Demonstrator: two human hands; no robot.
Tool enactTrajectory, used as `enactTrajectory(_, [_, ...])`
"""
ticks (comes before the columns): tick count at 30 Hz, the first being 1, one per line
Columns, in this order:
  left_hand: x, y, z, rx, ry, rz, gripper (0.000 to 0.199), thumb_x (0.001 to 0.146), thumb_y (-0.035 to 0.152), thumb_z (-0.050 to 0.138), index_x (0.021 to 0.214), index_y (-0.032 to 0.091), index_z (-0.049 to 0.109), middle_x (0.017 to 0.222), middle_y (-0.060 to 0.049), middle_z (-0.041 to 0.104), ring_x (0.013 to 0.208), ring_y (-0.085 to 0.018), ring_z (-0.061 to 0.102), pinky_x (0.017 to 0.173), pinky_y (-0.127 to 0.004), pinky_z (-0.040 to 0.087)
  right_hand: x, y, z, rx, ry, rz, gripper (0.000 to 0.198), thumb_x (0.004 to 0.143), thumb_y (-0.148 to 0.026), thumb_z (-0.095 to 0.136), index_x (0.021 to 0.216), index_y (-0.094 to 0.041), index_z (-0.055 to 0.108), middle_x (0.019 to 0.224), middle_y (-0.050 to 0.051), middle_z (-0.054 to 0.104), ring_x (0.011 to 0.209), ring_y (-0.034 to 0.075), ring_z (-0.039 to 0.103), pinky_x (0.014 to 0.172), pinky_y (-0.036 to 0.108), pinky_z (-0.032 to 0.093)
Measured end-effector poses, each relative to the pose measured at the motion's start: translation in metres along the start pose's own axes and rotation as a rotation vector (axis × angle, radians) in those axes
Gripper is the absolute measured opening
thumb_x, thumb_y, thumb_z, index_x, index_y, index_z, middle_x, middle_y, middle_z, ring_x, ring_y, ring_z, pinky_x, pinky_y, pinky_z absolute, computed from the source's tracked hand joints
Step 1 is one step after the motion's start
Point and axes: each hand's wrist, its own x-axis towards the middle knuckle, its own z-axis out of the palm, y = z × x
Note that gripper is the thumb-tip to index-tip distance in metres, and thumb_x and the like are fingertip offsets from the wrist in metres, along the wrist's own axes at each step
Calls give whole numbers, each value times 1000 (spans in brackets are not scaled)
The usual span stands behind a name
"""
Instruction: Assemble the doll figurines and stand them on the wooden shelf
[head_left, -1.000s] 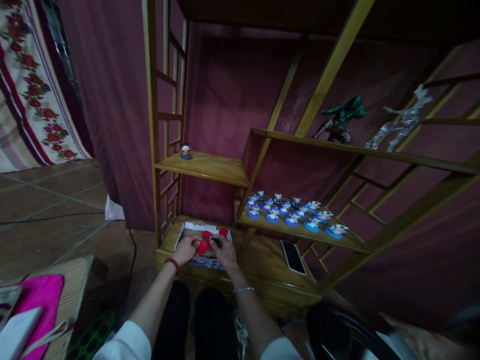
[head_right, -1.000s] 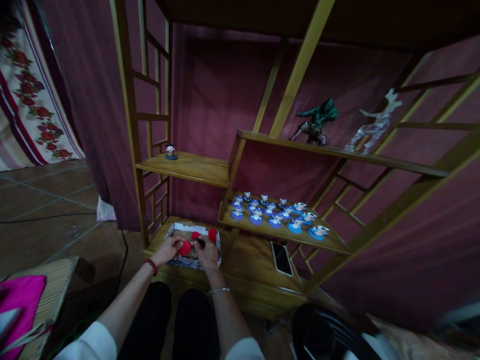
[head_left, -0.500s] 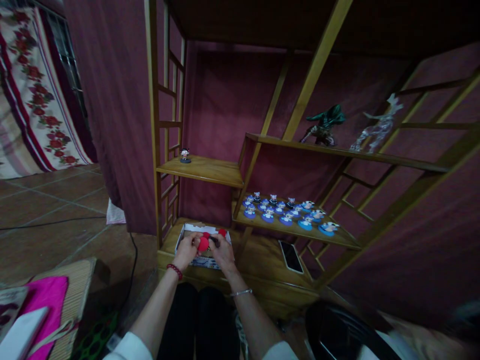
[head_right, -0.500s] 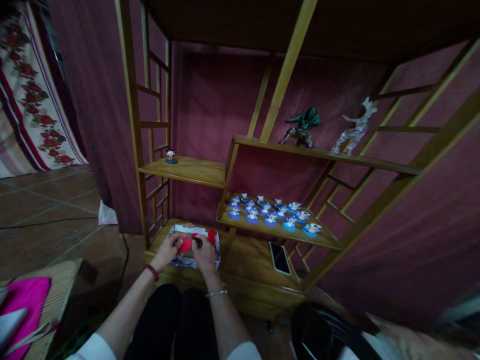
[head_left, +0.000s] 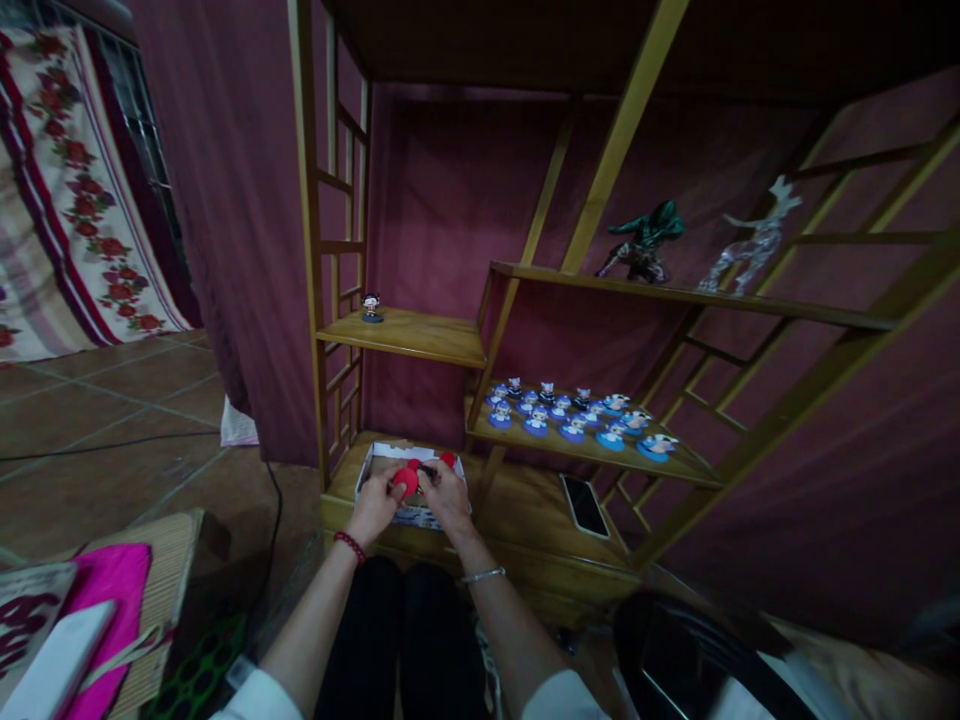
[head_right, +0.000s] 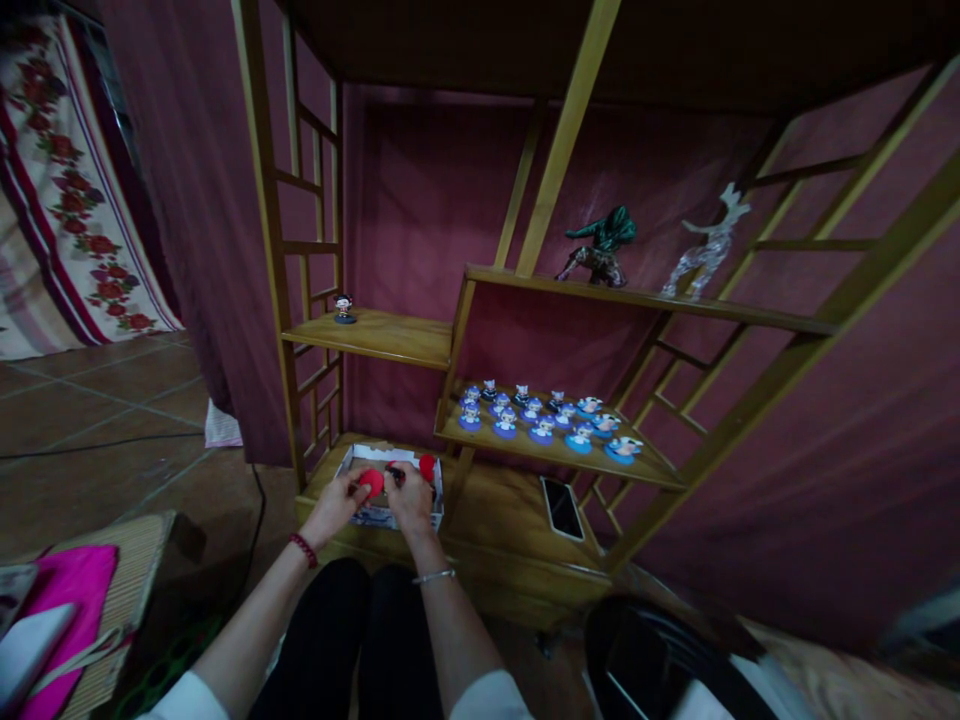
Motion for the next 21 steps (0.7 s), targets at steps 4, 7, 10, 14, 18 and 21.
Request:
enactTrajectory(4, [-4, -1, 1, 67, 32, 40, 44, 74, 21, 49, 118, 16, 46, 96, -8, 62, 73, -14, 60, 71, -27, 46, -1, -2, -1, -20, 1, -5, 26, 72, -34, 47, 91, -23, 60, 82, 1, 65, 75, 15, 60, 73, 27, 45])
enactTrajectory(7, [-6, -2, 1, 76, 53, 74, 48, 71, 19, 53, 119, 16, 45, 102, -8, 60, 82, -15, 58, 76, -27, 44, -2, -5, -4, -38, -3, 2, 25, 72, -34, 46, 90, -23, 60, 78, 1, 65, 72, 15, 60, 70, 26, 45])
enactTrajectory(10, [-8, -2, 2, 72, 64, 93, 51, 69, 18, 56, 118, 17, 46, 103, -8, 59, 87, -16, 56, 78, -28, 43, -3, -9, -5, -58, -5, 25, 25, 72, -34, 47, 90, -25, 60, 78, 0, 65, 72, 15, 60, 69, 25, 45])
enactTrajectory(14, [-11, -2, 1, 37, 81, 106, 51, 66, 17, 58, 116, 16, 48, 98, -7, 60, 85, -16, 56, 78, -29, 43, -3, -11, -4, -54, -5, 21, 24, 72, -34, 48, 90, -25, 61, 78, 0, 65, 72, 15, 60, 69, 24, 44])
enactTrajectory(18, [-11, -2, 1, 2, 103, 106, 50, 65, 16, 56, 115, 14, 48, 96, -8, 61, 85, -17, 56, 78, -29, 42, -2, -10, -1, -32, -3, 3, 24, 71, -33, 48, 89, -24, 61, 80, 0, 66, 73, 15, 60, 69, 25, 44])
enactTrajectory(21, [-11, -4, 1, -7, 108, 90, 51, 65, 17, 56, 115, 13, 48, 94, -9, 61, 84, -17, 56, 76, -29, 42, -1, -9, 0, -41, -8, 9, 23, 71, -32, 48, 89, -25, 61, 81, 0, 66, 73, 15, 60, 69, 25, 45])
